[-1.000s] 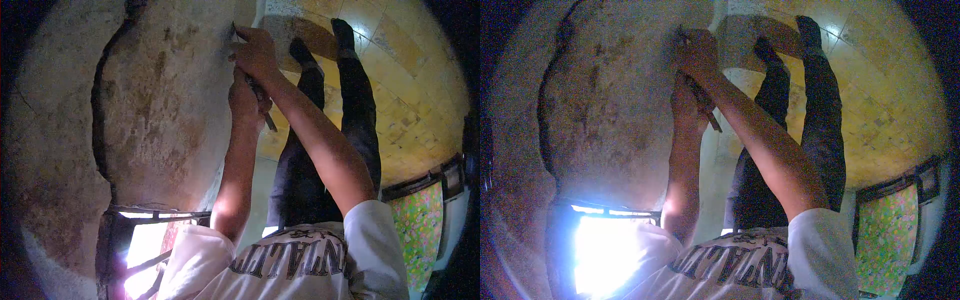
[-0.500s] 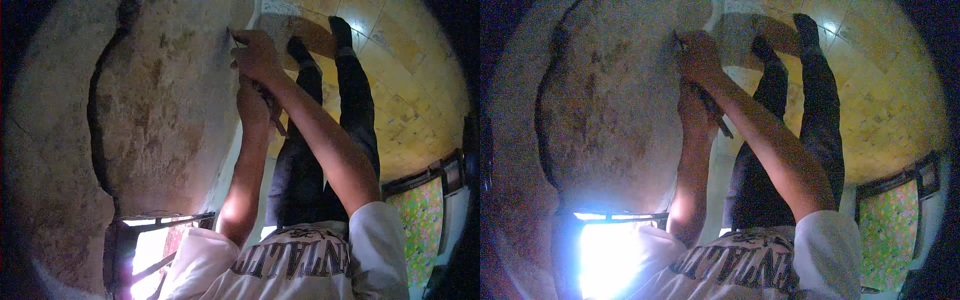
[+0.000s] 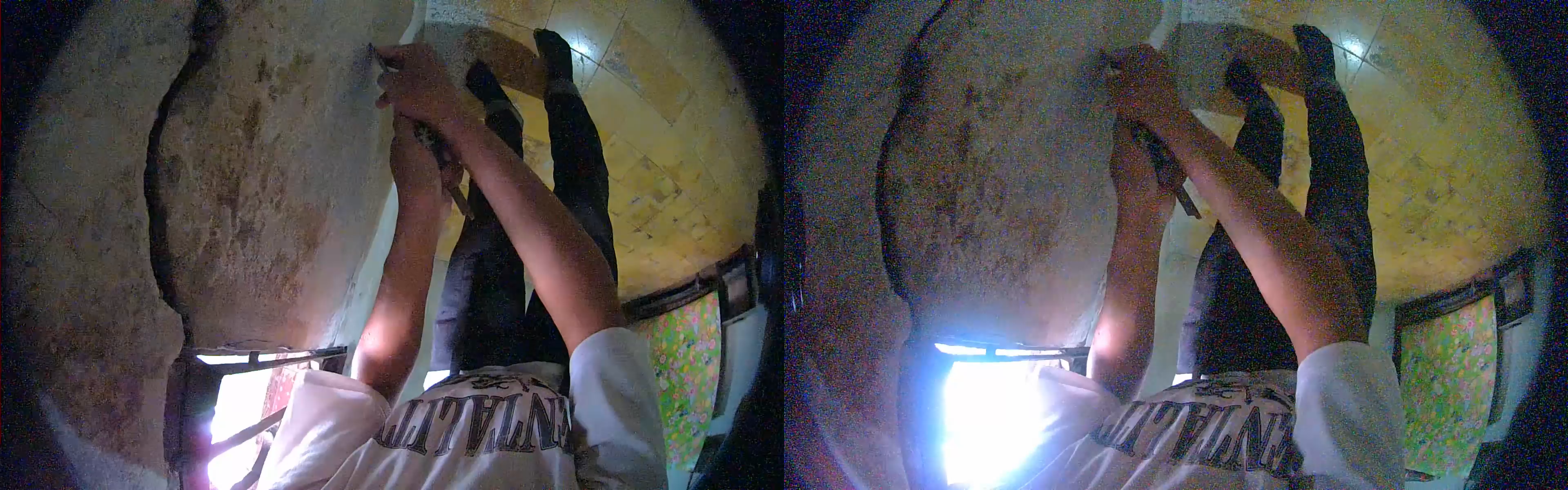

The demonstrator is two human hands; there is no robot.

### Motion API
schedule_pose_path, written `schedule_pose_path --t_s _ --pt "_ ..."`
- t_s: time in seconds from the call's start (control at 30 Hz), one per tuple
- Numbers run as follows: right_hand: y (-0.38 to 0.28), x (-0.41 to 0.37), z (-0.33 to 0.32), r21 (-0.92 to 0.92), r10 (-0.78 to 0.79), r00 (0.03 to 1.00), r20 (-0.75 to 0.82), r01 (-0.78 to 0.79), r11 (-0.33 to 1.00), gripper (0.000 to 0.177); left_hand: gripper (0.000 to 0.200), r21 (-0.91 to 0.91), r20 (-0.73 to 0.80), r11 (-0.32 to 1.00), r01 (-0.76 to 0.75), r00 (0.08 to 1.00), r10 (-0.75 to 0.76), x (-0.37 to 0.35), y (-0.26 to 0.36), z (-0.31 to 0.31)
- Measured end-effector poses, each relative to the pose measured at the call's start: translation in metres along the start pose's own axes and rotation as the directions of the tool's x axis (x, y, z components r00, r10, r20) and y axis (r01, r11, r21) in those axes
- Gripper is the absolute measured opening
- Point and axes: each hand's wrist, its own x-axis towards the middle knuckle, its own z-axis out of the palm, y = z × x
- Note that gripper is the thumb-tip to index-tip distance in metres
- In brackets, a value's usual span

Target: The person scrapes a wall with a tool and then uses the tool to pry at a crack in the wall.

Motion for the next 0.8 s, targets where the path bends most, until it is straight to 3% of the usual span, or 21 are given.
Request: schedule_pose_path --t_s 0.07,0.13,0.23,0.33,0.43,0.53,0.63,0.73,0.8 --pt "0.003 -0.006 0.005 -0.019 -0.018 0.999 -0.027 0.018 1.0 0.04 0.031 -0.026 0.037 0.999 -0.034 0.999 0.035 0.004 -0.002 -0.008" --pt "-0.018 -0.016 -0.007 0.219 0.108 0.99 -0.095 -0.085 0.972 0.04 0.031 -0.046 0.047 0.992 -0.114 0.992 0.116 0.01 0.0 -0.01" --pt "-0.017 -0.024 -0.012 0.149 0.088 0.996 0.002 -0.087 0.985 0.041 0.031 0.128 0.132 0.978 -0.164 0.98 0.147 0.013 0.007 -0.02" --pt "-0.031 -0.031 -0.032 0.103 0.198 0.956 0.216 -0.224 0.969 0.042 0.031 0.238 0.081 0.946 -0.22 0.975 0.207 0.026 0.0 -0.024" --pt "-0.037 -0.047 -0.046 0.129 0.148 0.968 0.204 -0.177 0.976 0.04 0.033 0.331 0.053 0.933 -0.144 0.99 0.134 0.024 -0.005 -0.028" --pt "-0.04 -0.049 -0.062 0.125 0.204 0.917 0.343 -0.26 0.958 0.038 0.034 0.308 0.079 0.936 -0.171 0.985 0.154 0.014 -0.001 -0.025" --pt "-0.033 -0.054 -0.061 0.097 -0.029 0.977 0.21 0.009 0.995 0.034 0.025 0.296 0.188 0.917 -0.267 0.958 0.218 0.018 -0.005 -0.04" --pt "-0.045 -0.054 -0.079 0.195 0.114 0.928 0.355 -0.192 0.962 0.036 0.03 0.384 0.19 0.896 -0.221 0.969 0.158 0.024 0.0 -0.045" --pt "-0.053 -0.058 -0.091 0.273 0.21 0.883 0.419 -0.343 0.899 0.04 0.034 0.245 0.124 0.953 -0.178 0.981 0.152 0.039 -0.002 -0.054"
